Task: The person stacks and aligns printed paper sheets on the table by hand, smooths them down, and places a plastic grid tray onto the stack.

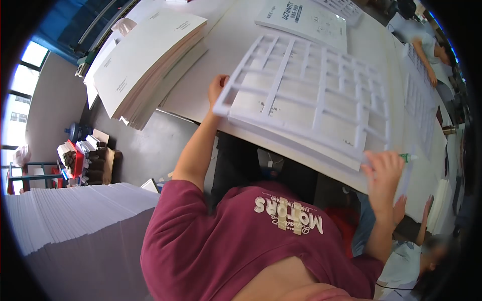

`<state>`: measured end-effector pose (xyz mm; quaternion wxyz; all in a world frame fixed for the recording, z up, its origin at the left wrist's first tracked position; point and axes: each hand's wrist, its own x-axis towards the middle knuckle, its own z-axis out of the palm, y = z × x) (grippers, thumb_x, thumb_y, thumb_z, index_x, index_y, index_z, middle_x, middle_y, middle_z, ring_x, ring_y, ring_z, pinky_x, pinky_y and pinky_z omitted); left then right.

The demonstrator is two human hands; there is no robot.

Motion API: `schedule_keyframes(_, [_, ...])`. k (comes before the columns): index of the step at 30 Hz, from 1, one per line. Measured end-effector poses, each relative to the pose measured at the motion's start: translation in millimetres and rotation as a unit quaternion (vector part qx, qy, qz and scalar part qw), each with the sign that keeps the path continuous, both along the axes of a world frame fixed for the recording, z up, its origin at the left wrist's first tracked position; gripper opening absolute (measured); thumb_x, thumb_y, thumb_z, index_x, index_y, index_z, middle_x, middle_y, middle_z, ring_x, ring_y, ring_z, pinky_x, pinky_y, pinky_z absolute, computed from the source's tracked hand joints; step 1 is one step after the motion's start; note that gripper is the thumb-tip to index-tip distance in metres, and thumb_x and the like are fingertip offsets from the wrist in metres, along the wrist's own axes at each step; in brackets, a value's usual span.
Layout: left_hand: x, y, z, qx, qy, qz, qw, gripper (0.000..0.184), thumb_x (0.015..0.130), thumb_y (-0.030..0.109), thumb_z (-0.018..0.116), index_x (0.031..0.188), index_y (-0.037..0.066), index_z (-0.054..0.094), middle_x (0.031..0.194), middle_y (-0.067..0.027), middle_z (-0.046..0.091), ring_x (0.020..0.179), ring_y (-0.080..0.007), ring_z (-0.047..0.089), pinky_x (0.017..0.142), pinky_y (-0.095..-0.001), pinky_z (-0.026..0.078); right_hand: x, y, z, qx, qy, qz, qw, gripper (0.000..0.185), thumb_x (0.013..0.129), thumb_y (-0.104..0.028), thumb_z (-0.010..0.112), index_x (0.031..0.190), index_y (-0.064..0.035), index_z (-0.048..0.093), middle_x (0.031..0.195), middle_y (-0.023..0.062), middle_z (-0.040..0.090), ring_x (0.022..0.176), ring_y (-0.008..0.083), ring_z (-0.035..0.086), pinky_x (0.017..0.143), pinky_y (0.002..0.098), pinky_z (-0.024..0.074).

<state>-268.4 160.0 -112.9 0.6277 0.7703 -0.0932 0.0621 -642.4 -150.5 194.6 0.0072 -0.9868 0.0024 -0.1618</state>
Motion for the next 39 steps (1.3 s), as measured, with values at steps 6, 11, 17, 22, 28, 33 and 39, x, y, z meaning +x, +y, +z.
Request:
schedule_keyframes(6, [-8.2,11.3,47.3,-0.199,0.174,-0.045,0.963,0.024,0.094,0.019,0.058,0.104,-0.002,0.062,0.089,-0.0081,0.065,0.072,-0.0119,0.059,0.062,-0.0228,0.049,-15.2,8.8,-75.5,0.056,0.004,0.004,0.998,0.026,0.071,-0.013,0.074,0.096,-0.0084,0.067,0.086,0.0057,0.057,0.089,0.0265,0.050,0.080,0.0389,0.0367])
schedule_keyframes(11, [-70.9,27.4,98.9,-0.113,0.205,-0.070,0.970,0.050,0.102,0.041,0.041,0.120,-0.003,0.057,0.107,-0.0128,0.064,0.095,-0.0179,0.060,0.085,-0.0315,0.047,-2.7,-7.7,-103.5,0.032,-0.010,-0.005,0.999,0.031,0.072,-0.016,0.075,0.100,-0.0085,0.067,0.089,0.0050,0.058,0.091,0.0259,0.051,0.081,0.0387,0.0370])
schedule_keyframes(17, [-126.8,38.1,119.5,0.037,0.052,-0.151,0.987,0.052,0.101,0.034,0.046,0.138,-0.003,0.042,0.129,-0.0194,0.054,0.114,-0.0253,0.055,0.093,-0.0347,0.045,-17.2,-26.6,-118.4,0.102,-0.115,-0.157,0.976,0.052,0.074,-0.022,0.077,0.121,-0.0077,0.060,0.109,0.0088,0.060,0.103,0.0269,0.054,0.088,0.0398,0.0396])
schedule_keyframes(22, [-143.8,31.0,134.2,0.273,-0.029,-0.167,0.947,0.062,0.092,0.024,0.064,0.142,-0.002,0.038,0.126,-0.0189,0.057,0.108,-0.0233,0.058,0.097,-0.0351,0.044,-57.2,-37.9,-171.0,0.334,-0.147,-0.241,0.899,0.061,0.077,-0.024,0.077,0.129,-0.0023,0.053,0.114,0.0127,0.061,0.103,0.0300,0.058,0.089,0.0405,0.0448])
schedule_keyframes(28, [-142.2,26.8,147.2,0.324,-0.087,-0.130,0.933,0.056,0.078,0.020,0.079,0.123,-0.006,0.057,0.100,-0.0197,0.068,0.088,-0.0239,0.066,0.080,-0.0338,0.051,-52.9,-22.1,-175.8,0.264,-0.112,-0.259,0.922,0.049,0.079,-0.020,0.075,0.122,-0.0029,0.058,0.104,0.0160,0.065,0.092,0.0286,0.063,0.081,0.0366,0.0492])
schedule_keyframes(33, [-147.0,31.9,130.4,0.287,-0.103,-0.076,0.949,0.048,0.077,0.024,0.079,0.113,-0.001,0.061,0.093,-0.0190,0.069,0.083,-0.0304,0.068,0.074,-0.0375,0.052,-55.6,-32.5,-189.9,0.299,-0.116,-0.290,0.902,0.032,0.084,-0.017,0.072,0.111,-0.0026,0.064,0.096,0.0184,0.068,0.084,0.0295,0.068,0.074,0.0354,0.0514])
schedule_keyframes(39, [-144.9,31.2,129.7,0.287,-0.114,-0.073,0.948,0.046,0.075,0.031,0.079,0.106,0.001,0.061,0.085,-0.0181,0.069,0.079,-0.0351,0.067,0.069,-0.0401,0.053,-58.8,-42.8,-205.9,0.242,-0.155,-0.286,0.914,0.023,0.084,-0.018,0.071,0.103,-0.0044,0.067,0.084,0.0134,0.069,0.072,0.0232,0.066,0.066,0.0337,0.0506])
